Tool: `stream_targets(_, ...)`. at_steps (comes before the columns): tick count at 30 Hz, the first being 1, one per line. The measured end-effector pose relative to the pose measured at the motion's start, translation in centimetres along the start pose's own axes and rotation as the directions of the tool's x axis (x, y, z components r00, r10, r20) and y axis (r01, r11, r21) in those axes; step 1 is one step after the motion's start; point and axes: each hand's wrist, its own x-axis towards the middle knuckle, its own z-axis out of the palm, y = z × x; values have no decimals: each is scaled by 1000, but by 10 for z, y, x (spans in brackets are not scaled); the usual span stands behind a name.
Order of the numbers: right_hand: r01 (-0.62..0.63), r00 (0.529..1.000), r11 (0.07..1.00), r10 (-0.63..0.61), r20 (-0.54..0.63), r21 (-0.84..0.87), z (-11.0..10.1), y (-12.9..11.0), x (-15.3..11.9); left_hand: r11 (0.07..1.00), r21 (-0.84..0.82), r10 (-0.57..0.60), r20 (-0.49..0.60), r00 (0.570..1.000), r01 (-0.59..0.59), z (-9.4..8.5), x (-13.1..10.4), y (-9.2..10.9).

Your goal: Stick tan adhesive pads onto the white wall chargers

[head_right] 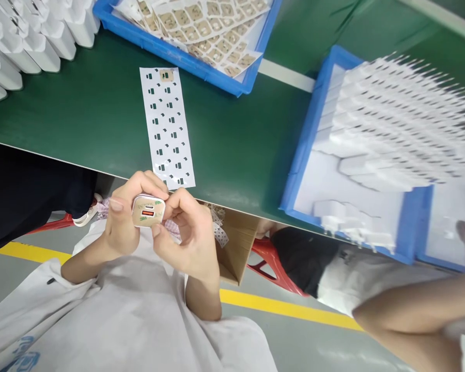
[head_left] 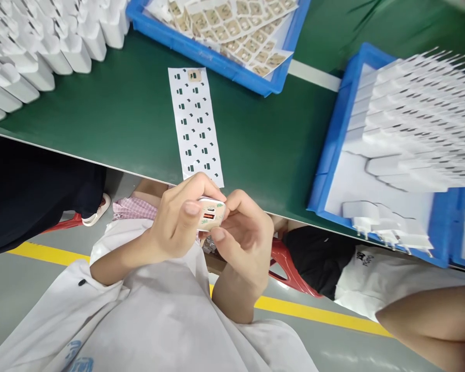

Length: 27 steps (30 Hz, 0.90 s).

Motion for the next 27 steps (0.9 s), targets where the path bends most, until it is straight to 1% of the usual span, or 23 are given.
stream_targets(3, 10, 1000, 1000, -10, 29, 5, -3, 2, 2, 1000, 20, -7, -8, 1000, 7, 0, 0, -1)
stream_targets(5, 12, 998, 999, -15, 67, 36, -7, 6, 3, 999, 14, -37, -7, 999, 37, 0, 1, -1)
stream_targets(7, 44, 994, 998, -47, 102, 35, -11, 12, 4, 997, -11, -78, 3, 997, 79, -1, 2, -1)
stream_targets(9, 139, 988, 989, -135, 78, -42, -14, 19, 4, 990, -32, -136, 27, 990, 136, -1, 3, -1)
stream_targets(10, 227, 974, 967, -223, 47, -112, -15, 21, 4, 984, -39, -171, 46, 984, 172, -1, 3, 0)
stream_targets(11, 338, 940, 920, -341, 20, -198, -16, 24, 4, 977, -45, -206, 69, 976, 209, -1, 4, 0)
stream_targets(12, 452, 883, 842, -469, 13, -294, -17, 25, 3, 969, -47, -237, 86, 968, 242, -1, 4, 0)
stream_targets(13, 543, 814, 743, -580, 30, -392, -18, 25, 3, 962, -46, -263, 99, 960, 268, -1, 4, 0)
stream_targets(14, 607, 748, 637, -660, 71, -476, -18, 25, 2, 957, -42, -282, 105, 954, 288, -1, 3, -1)
stream_targets(15, 642, 698, 542, -706, 121, -542, -19, 24, 2, 953, -35, -295, 105, 950, 300, 0, 3, -1)
stream_targets(16, 655, 671, 473, -722, 166, -589, -19, 22, 1, 951, -27, -303, 106, 947, 307, 0, 3, -2)
stream_targets(18, 657, 654, 404, -726, 215, -637, -20, 17, 0, 947, -13, -316, 119, 941, 320, 1, 2, -3)
stream_targets(20, 660, 648, 385, -727, 229, -645, -20, 13, -1, 943, -2, -329, 139, 934, 333, 2, 1, -4)
stream_targets(22, 653, 662, 394, -711, 236, -646, -20, 9, -4, 938, 23, -346, 160, 925, 347, 2, 1, -5)
stream_targets(23, 639, 685, 409, -688, 240, -651, -21, 7, -5, 936, 37, -351, 169, 921, 350, 2, 0, -6)
stream_targets(24, 614, 719, 433, -653, 240, -660, -21, 5, -7, 936, 52, -351, 180, 919, 347, 1, 0, -6)
stream_targets(26, 531, 803, 509, -558, 210, -677, -21, 2, -9, 945, 65, -327, 199, 924, 320, 1, 0, -7)
stream_targets(27, 479, 842, 562, -511, 172, -674, -20, 1, -10, 954, 63, -301, 205, 931, 295, 1, 0, -8)
